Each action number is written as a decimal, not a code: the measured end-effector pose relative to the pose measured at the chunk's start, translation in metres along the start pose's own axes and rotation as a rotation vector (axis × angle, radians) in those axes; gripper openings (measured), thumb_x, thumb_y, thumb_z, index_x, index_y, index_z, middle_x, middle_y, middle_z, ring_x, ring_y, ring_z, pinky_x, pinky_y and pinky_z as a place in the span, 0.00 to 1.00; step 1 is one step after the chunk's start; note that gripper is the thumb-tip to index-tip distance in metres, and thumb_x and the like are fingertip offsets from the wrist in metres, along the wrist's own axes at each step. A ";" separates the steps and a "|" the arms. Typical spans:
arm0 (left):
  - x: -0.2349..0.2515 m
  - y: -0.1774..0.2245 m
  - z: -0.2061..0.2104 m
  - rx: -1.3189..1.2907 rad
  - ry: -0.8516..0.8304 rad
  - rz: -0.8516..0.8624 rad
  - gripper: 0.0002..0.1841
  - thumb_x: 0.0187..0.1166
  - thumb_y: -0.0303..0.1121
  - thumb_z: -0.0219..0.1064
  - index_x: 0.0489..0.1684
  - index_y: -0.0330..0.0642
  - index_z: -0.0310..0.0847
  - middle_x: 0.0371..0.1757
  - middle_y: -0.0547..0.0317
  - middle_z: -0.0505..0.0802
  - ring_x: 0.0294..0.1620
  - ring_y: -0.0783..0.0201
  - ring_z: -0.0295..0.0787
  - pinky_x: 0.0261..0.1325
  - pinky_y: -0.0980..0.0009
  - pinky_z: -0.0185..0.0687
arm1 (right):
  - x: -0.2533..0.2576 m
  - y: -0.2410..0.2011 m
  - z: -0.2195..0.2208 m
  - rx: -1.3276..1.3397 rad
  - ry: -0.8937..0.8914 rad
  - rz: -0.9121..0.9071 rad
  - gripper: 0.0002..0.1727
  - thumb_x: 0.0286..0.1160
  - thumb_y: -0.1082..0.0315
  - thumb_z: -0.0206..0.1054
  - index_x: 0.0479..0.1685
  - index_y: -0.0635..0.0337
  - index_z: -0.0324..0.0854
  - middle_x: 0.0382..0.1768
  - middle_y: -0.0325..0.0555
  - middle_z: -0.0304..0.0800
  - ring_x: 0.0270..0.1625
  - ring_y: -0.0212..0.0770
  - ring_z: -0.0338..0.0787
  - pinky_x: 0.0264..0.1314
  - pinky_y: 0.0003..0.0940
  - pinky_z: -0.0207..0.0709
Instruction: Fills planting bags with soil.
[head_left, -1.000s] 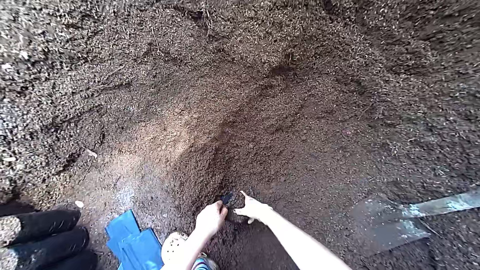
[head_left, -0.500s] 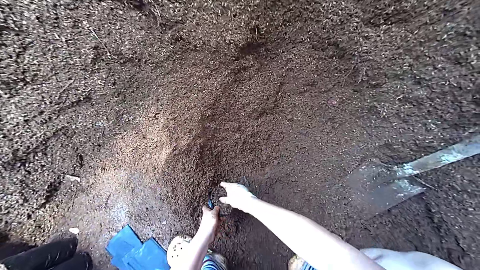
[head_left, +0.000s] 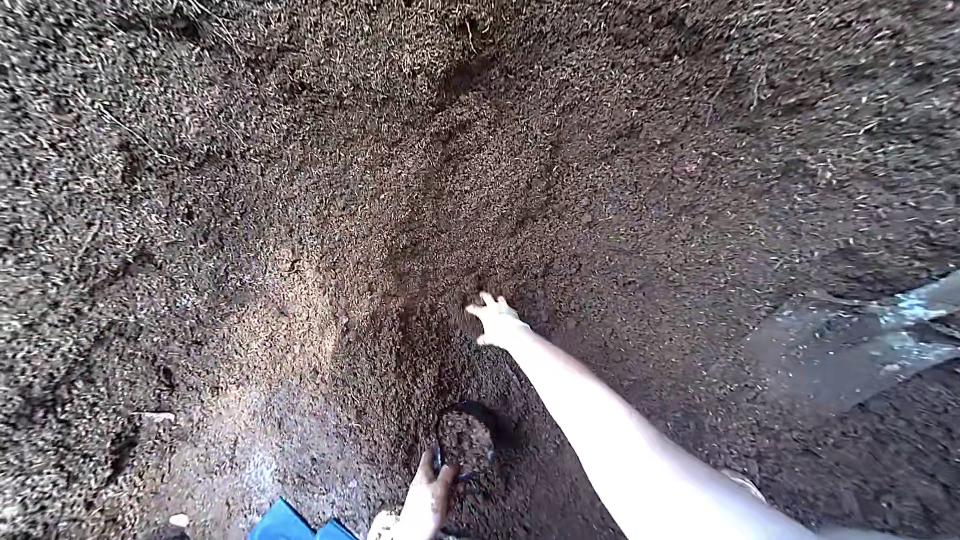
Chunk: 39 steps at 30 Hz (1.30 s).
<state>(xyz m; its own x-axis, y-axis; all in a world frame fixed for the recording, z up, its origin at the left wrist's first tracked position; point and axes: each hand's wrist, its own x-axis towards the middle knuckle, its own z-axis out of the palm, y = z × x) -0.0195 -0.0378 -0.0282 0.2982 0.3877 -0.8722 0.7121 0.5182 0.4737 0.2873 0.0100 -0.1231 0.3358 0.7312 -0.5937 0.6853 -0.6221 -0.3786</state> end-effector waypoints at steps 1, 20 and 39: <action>0.000 0.003 0.002 0.031 -0.003 -0.009 0.20 0.91 0.33 0.56 0.76 0.35 0.61 0.29 0.57 0.84 0.20 0.70 0.78 0.26 0.73 0.76 | -0.007 -0.001 0.014 -0.055 -0.057 0.007 0.46 0.57 0.68 0.84 0.85 0.36 0.72 0.93 0.60 0.49 0.87 0.78 0.56 0.71 0.80 0.67; -0.010 0.007 0.004 0.269 0.004 0.082 0.29 0.94 0.41 0.48 0.91 0.41 0.49 0.56 0.37 0.89 0.50 0.46 0.92 0.55 0.47 0.85 | -0.222 -0.109 0.001 -0.103 -0.230 -0.358 0.33 0.78 0.70 0.71 0.85 0.48 0.72 0.89 0.58 0.60 0.86 0.65 0.66 0.86 0.57 0.63; 0.011 0.011 -0.022 0.036 -0.288 0.072 0.34 0.95 0.51 0.48 0.96 0.58 0.35 0.32 0.60 0.81 0.19 0.70 0.70 0.23 0.73 0.67 | -0.191 -0.048 0.027 0.669 -0.523 0.210 0.46 0.82 0.50 0.70 0.95 0.46 0.46 0.81 0.63 0.69 0.59 0.58 0.90 0.56 0.52 0.86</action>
<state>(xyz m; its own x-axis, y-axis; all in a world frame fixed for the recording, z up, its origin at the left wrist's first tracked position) -0.0222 -0.0113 -0.0301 0.5131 0.1878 -0.8375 0.7032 0.4675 0.5357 0.1728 -0.1074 -0.0110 -0.0392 0.4628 -0.8856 0.0640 -0.8833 -0.4645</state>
